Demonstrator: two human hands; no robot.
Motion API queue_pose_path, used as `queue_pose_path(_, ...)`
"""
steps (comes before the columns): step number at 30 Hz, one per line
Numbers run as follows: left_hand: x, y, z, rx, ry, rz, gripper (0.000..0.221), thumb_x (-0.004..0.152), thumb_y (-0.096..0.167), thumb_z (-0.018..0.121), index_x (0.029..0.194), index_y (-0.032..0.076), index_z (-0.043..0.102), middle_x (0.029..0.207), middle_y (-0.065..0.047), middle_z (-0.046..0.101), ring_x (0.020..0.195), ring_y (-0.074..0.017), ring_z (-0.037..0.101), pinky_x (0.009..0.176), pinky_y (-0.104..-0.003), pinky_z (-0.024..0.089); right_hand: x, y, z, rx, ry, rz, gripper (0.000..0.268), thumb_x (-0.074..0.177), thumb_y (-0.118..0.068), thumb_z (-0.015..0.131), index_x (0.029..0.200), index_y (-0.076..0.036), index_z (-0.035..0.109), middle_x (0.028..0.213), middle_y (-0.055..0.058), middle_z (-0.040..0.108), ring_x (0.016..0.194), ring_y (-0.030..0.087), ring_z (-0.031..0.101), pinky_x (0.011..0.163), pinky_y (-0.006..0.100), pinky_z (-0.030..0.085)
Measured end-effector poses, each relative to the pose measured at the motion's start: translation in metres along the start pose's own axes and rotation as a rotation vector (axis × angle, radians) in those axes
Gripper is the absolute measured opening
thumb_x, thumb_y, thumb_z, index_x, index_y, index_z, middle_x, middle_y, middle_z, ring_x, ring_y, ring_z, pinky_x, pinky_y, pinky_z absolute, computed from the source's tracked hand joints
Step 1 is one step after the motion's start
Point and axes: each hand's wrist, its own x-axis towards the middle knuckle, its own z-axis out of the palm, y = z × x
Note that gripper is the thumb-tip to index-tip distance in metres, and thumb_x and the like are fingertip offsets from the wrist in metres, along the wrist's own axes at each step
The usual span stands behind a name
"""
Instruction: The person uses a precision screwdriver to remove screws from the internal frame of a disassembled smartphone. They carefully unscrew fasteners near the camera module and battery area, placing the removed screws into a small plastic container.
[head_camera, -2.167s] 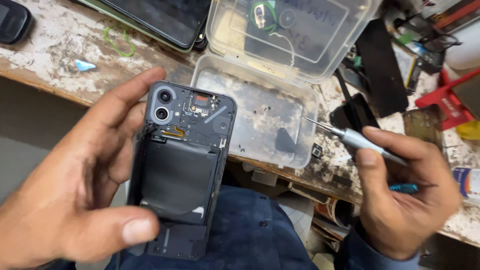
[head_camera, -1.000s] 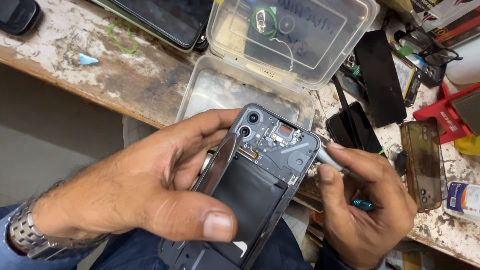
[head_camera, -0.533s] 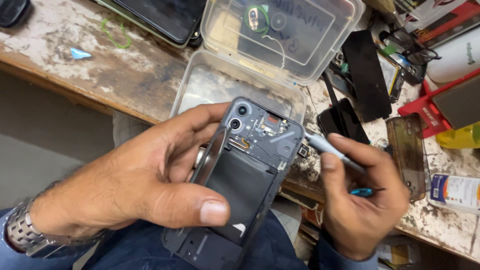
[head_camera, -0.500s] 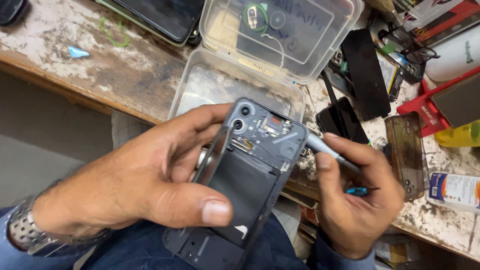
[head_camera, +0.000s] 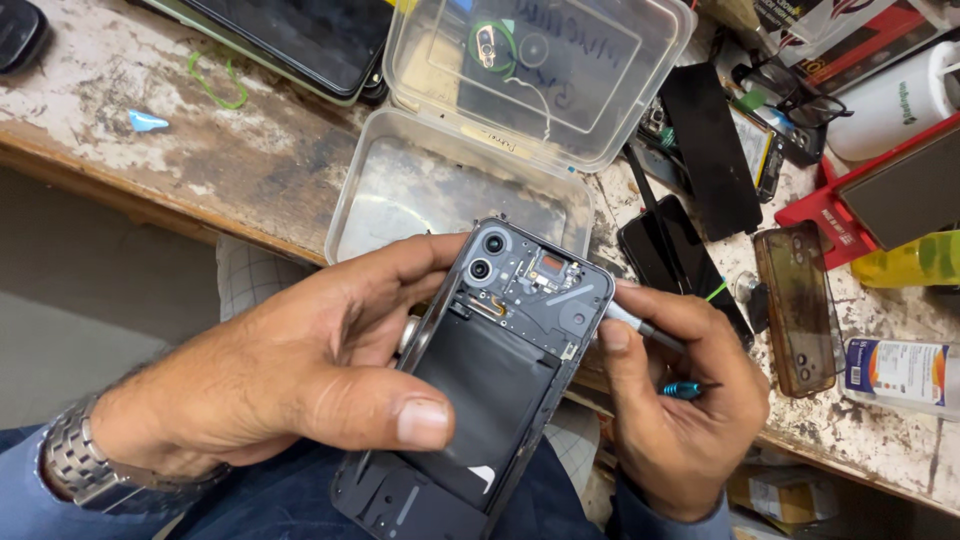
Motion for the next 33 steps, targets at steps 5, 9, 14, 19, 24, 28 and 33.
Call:
queue_pose_path(5,0.001,0.000,0.000,-0.045,-0.022,-0.021,0.116,0.075,0.034,0.093,0.161,-0.006,0.026,0.153,-0.026,0.047,0.140,-0.0316,0.049,0.114,-0.042,0.045,0.006,0.000,0.006,0.085,-0.060,-0.019,0.020,0.095,-0.004,0.075,0.113,0.003,0.069,0.094,0.002,0.069,0.065,-0.002,0.048,0.056,0.015,0.033)
queue_pose_path(9,0.000,0.001,-0.001,-0.019,0.004,-0.002,0.116,0.075,0.033,0.093,0.161,-0.006,0.027,0.152,-0.024,0.049,0.141,-0.0316,0.049,0.114,-0.043,0.044,0.006,-0.002,0.007,0.067,-0.051,-0.026,0.020,0.096,-0.004,0.075,0.114,0.003,0.070,0.096,0.002,0.068,0.067,-0.001,0.048,0.057,0.016,0.034)
queue_pose_path(14,-0.007,0.000,-0.008,0.064,0.070,0.072,0.117,0.075,0.038,0.090,0.161,-0.007,0.024,0.154,-0.026,0.042,0.145,-0.0346,0.047,0.116,-0.046,0.042,0.018,-0.006,0.000,-0.014,-0.049,-0.043,0.020,0.100,-0.005,0.074,0.119,0.003,0.070,0.097,0.002,0.071,0.066,-0.001,0.052,0.060,0.016,0.036)
queue_pose_path(19,-0.024,0.000,-0.026,0.351,0.249,0.072,0.121,0.075,0.041,0.087,0.165,-0.003,0.020,0.153,-0.026,0.036,0.143,-0.0343,0.039,0.108,-0.048,0.041,0.048,-0.012,0.003,-0.139,-0.129,-0.071,0.017,0.100,-0.007,0.074,0.116,-0.001,0.073,0.089,0.003,0.069,0.064,0.003,0.047,0.056,0.020,0.034)
queue_pose_path(24,-0.035,0.001,-0.027,0.346,0.285,0.117,0.119,0.076,0.033,0.089,0.167,0.000,0.019,0.156,-0.025,0.038,0.140,-0.0355,0.045,0.105,-0.050,0.045,0.080,-0.013,0.022,-0.217,-0.236,-0.252,0.017,0.099,-0.010,0.074,0.115,-0.004,0.073,0.095,0.004,0.072,0.066,0.007,0.050,0.058,0.025,0.040)
queue_pose_path(28,-0.042,0.006,-0.028,0.321,0.269,0.138,0.118,0.076,0.029,0.089,0.168,0.002,0.019,0.159,-0.022,0.039,0.137,-0.0342,0.046,0.110,-0.050,0.048,0.086,-0.016,0.034,-0.236,-0.272,-0.301,0.019,0.097,-0.010,0.074,0.115,-0.004,0.073,0.095,0.005,0.072,0.066,0.009,0.051,0.060,0.026,0.043)
queue_pose_path(33,-0.046,0.007,-0.031,0.321,0.230,0.198,0.115,0.079,0.027,0.088,0.166,-0.001,0.019,0.158,-0.023,0.041,0.141,-0.0329,0.047,0.112,-0.047,0.046,0.089,-0.017,0.042,-0.278,-0.297,-0.250,0.018,0.095,-0.010,0.074,0.112,-0.004,0.075,0.090,0.005,0.072,0.059,0.010,0.046,0.055,0.027,0.040)
